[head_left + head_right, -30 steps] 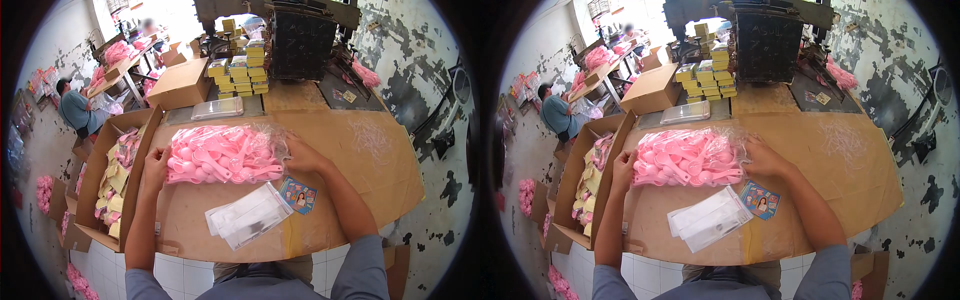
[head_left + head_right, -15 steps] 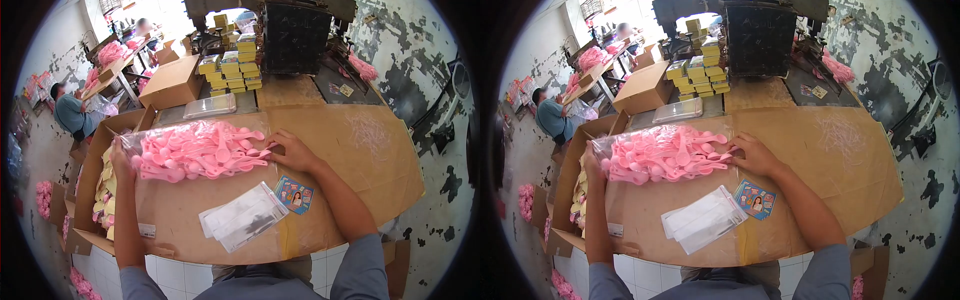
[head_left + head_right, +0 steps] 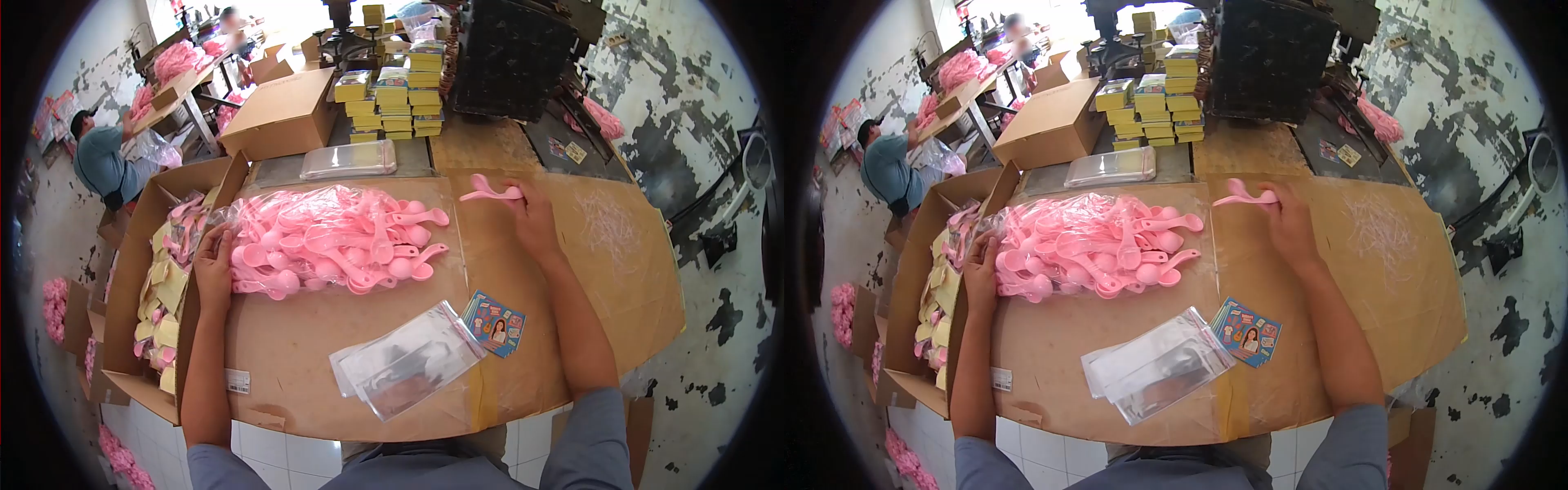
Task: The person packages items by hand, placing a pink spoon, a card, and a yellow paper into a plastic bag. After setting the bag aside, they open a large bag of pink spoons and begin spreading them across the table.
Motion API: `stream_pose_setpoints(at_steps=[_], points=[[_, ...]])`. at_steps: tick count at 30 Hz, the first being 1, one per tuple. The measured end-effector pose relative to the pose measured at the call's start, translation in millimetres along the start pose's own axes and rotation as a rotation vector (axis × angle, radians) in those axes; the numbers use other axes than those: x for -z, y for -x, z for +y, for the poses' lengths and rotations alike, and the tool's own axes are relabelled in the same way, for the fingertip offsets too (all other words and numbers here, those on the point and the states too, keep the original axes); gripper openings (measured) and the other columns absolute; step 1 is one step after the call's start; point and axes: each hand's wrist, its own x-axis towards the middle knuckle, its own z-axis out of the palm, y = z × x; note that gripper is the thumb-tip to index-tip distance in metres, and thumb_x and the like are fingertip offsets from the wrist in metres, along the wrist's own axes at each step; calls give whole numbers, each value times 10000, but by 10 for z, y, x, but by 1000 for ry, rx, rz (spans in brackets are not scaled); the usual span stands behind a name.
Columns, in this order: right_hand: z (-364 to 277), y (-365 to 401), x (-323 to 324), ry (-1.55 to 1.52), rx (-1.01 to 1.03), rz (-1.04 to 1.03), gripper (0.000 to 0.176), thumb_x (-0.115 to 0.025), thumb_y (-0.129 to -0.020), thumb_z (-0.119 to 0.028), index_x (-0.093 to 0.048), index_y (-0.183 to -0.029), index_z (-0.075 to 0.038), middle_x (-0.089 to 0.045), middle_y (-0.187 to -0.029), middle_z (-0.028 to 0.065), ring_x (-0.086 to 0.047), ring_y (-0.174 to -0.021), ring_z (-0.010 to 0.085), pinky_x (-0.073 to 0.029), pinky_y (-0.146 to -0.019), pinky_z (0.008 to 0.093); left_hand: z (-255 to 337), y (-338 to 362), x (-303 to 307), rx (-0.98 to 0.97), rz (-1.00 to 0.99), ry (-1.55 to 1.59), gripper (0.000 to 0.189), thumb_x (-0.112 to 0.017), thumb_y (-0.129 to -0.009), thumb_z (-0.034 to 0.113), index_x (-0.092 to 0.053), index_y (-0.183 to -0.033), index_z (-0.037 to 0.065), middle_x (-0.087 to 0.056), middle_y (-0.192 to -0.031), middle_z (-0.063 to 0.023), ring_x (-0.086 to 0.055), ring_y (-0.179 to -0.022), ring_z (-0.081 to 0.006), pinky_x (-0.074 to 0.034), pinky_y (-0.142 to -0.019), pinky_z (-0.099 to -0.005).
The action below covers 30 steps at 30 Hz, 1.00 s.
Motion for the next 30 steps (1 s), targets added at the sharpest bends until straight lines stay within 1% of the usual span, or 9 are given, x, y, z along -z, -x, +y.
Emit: stream_pose_setpoints(at_steps=[2,6,9,12,18,21,24,27,30], points=[[282,-33,-114,24,83,25,411,-554,-930,15,-617,-1334,-14,-613,-1370,192,-590,-1264,357,-465,-1073,437,-44,-9,25,31,6,7,277,-643,-1073,191,-681,-1254,-15,-723,-1076,-29,-636,-928,-77,-513,-821,-226],[167,63,-180,255,228,12,514,-602,-968,-70,-509,-1472,-29,-465,-1537,225,-438,-1439,409,-348,-1207,461,-54,-14,-14,69,-2,103,266,-636,-1081,228,-702,-1199,-1,-690,-956,21,-583,-828,-32,-485,-742,-203],[-272,137,-148,403,256,-212,498,-612,-990,-168,-522,-1465,-49,-388,-1594,226,-330,-1505,428,-264,-1247,519,36,6,-57,71,3,112,263,-619,-1091,247,-713,-1159,10,-676,-919,33,-576,-813,-23,-478,-730,-197],[77,166,-258,345,39,-300,486,-585,-1032,-273,-528,-1459,-49,-359,-1614,242,-283,-1536,426,-229,-1263,517,18,8,11,63,22,-36,284,-580,-1109,260,-708,-1118,7,-643,-887,47,-554,-802,-21,-461,-720,-195],[408,-215,-303,215,31,-447,502,-506,-1075,-391,-568,-1434,-47,-281,-1672,245,-203,-1580,419,-180,-1286,493,48,63,-105,60,94,42,329,-537,-1118,307,-655,-1132,0,-568,-910,19,-513,-836,-82,-447,-763,-254],[409,-462,-413,209,15,-443,512,-513,-1069,-398,-572,-1435,-45,-275,-1687,224,-231,-1570,418,-201,-1279,488,62,29,-88,2,23,-35,350,-589,-1088,335,-625,-1156,-6,-611,-988,-43,-558,-909,-137,-475,-834,-307],[192,-552,-520,529,101,-367,506,-532,-1042,-360,-568,-1441,-51,-330,-1669,212,-286,-1548,408,-231,-1269,478,151,113,-66,-72,-57,-257,373,-653,-1052,344,-608,-1140,-16,-649,-1039,-98,-593,-968,-167,-491,-876,-340],[-407,-420,-572,-104,299,-535,485,-577,-991,-232,-569,-1445,-63,-406,-1628,204,-390,-1495,376,-311,-1238,440,-1,53,12,-119,-46,-339,369,-712,-1017,317,-600,-1096,-26,-663,-972,-113,-610,-927,-165,-498,-820,-344],[-763,-175,-609,-209,106,-767,488,-587,-943,-100,-586,-1430,-66,-522,-1511,177,-515,-1379,346,-409,-1163,390,-53,4,33,-109,-22,-343,349,-720,-1012,298,-603,-1081,-24,-671,-905,-94,-619,-857,-155,-503,-767,-334]])
